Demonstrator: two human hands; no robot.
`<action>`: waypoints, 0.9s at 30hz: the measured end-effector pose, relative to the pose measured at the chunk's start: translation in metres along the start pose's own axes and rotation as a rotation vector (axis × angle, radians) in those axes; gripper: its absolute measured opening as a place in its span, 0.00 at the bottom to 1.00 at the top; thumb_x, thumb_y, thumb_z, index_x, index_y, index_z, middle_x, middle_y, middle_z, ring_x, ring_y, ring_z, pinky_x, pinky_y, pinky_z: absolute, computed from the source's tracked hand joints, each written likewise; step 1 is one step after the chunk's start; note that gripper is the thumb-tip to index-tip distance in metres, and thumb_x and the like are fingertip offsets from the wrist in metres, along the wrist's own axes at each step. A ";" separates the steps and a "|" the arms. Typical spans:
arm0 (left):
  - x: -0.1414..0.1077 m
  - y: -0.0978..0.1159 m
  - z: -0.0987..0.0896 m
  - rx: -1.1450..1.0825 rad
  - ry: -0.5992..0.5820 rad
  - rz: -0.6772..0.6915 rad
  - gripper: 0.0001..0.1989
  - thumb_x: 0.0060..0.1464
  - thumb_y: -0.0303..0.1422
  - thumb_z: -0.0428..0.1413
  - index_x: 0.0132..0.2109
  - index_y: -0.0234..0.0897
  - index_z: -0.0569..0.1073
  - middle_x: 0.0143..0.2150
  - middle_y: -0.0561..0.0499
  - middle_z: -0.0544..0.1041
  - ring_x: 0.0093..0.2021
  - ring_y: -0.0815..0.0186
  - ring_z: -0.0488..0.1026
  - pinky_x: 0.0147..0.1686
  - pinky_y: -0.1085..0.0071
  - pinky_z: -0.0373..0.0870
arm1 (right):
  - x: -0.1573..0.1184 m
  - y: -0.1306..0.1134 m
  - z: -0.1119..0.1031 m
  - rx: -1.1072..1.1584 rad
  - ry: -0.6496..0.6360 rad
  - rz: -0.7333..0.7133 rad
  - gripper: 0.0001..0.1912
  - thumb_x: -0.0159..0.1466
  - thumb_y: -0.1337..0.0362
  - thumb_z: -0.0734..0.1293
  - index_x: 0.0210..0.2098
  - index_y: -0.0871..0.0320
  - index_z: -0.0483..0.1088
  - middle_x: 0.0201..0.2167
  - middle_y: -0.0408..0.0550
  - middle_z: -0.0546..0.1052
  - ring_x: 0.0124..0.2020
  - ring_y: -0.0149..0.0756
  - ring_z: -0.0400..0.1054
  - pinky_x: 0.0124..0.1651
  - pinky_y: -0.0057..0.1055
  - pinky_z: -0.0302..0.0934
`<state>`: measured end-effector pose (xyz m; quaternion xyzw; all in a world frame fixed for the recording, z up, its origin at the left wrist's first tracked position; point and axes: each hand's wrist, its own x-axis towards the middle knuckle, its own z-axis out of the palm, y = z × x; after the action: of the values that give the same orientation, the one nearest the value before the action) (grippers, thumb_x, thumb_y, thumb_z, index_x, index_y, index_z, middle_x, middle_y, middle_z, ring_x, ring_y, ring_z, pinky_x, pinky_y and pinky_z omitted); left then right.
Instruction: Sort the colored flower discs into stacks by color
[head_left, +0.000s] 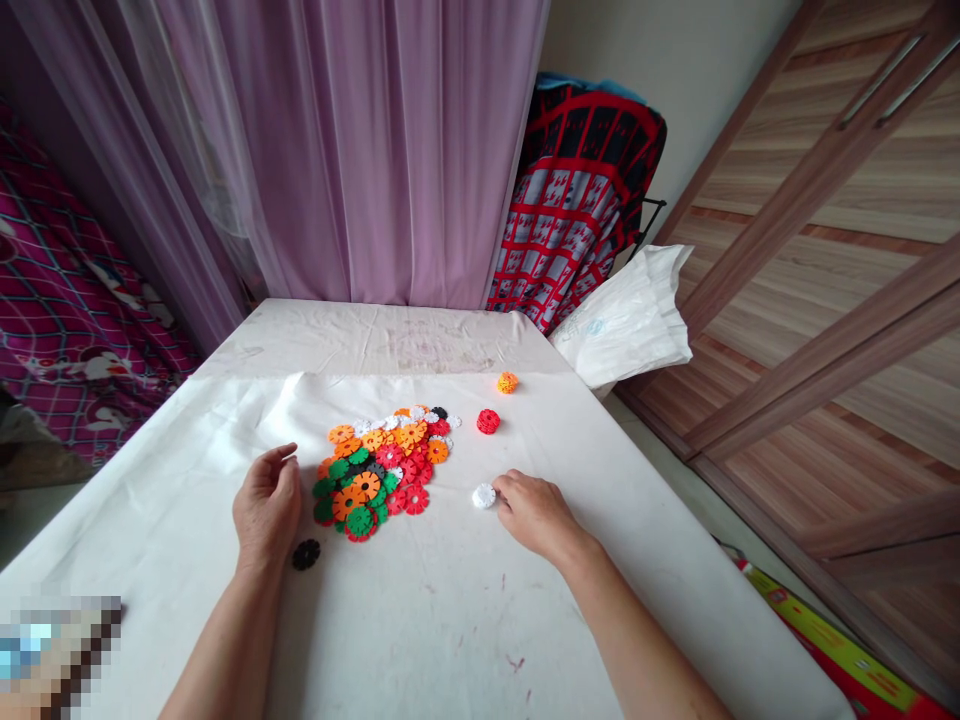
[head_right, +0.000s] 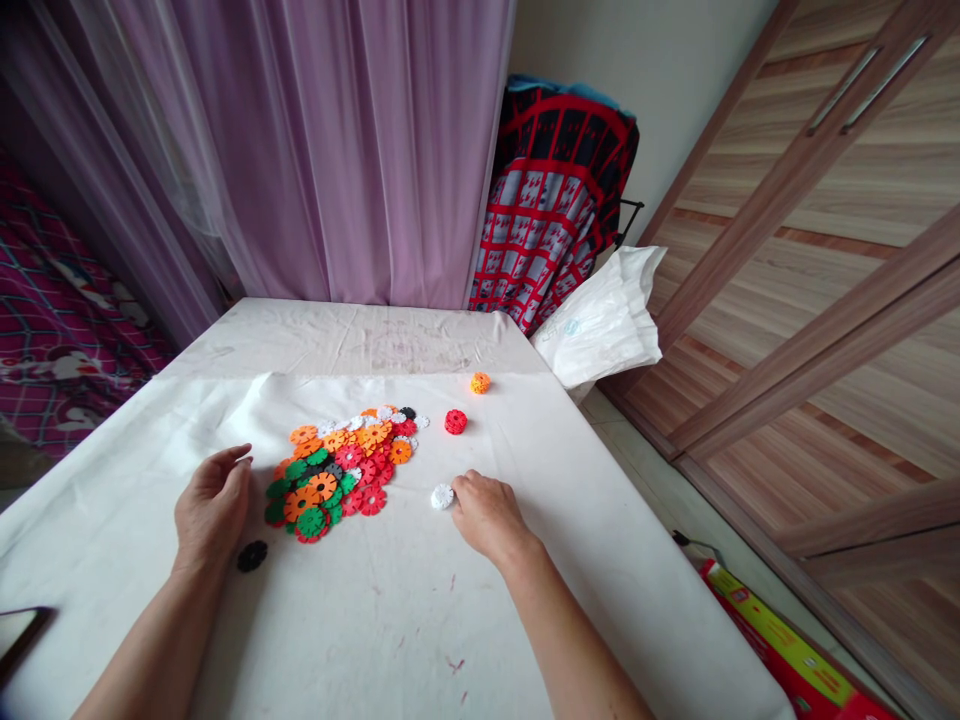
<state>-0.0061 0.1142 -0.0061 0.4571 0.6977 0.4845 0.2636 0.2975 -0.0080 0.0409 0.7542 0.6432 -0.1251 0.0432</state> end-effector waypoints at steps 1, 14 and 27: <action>0.000 0.001 0.000 -0.001 0.000 0.001 0.19 0.48 0.40 0.52 0.45 0.41 0.78 0.34 0.52 0.78 0.31 0.64 0.70 0.35 0.66 0.67 | 0.000 -0.001 0.000 -0.004 -0.004 0.001 0.14 0.63 0.71 0.59 0.41 0.54 0.73 0.45 0.50 0.77 0.42 0.39 0.73 0.39 0.32 0.55; 0.001 -0.006 0.001 -0.013 -0.013 0.023 0.20 0.49 0.41 0.52 0.47 0.42 0.78 0.33 0.53 0.78 0.27 0.66 0.67 0.31 0.68 0.65 | 0.017 0.001 0.004 0.156 -0.008 -0.311 0.16 0.59 0.72 0.65 0.45 0.52 0.74 0.43 0.45 0.73 0.43 0.34 0.69 0.45 0.26 0.56; 0.001 -0.011 0.003 -0.079 -0.021 0.044 0.20 0.50 0.42 0.52 0.47 0.40 0.77 0.37 0.51 0.79 0.29 0.66 0.70 0.33 0.69 0.67 | 0.029 -0.015 -0.005 0.089 -0.055 -0.294 0.15 0.58 0.70 0.67 0.44 0.53 0.74 0.42 0.45 0.73 0.40 0.35 0.68 0.41 0.27 0.54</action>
<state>-0.0084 0.1148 -0.0169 0.4664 0.6652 0.5125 0.2780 0.2880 0.0236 0.0397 0.6492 0.7391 -0.1792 0.0086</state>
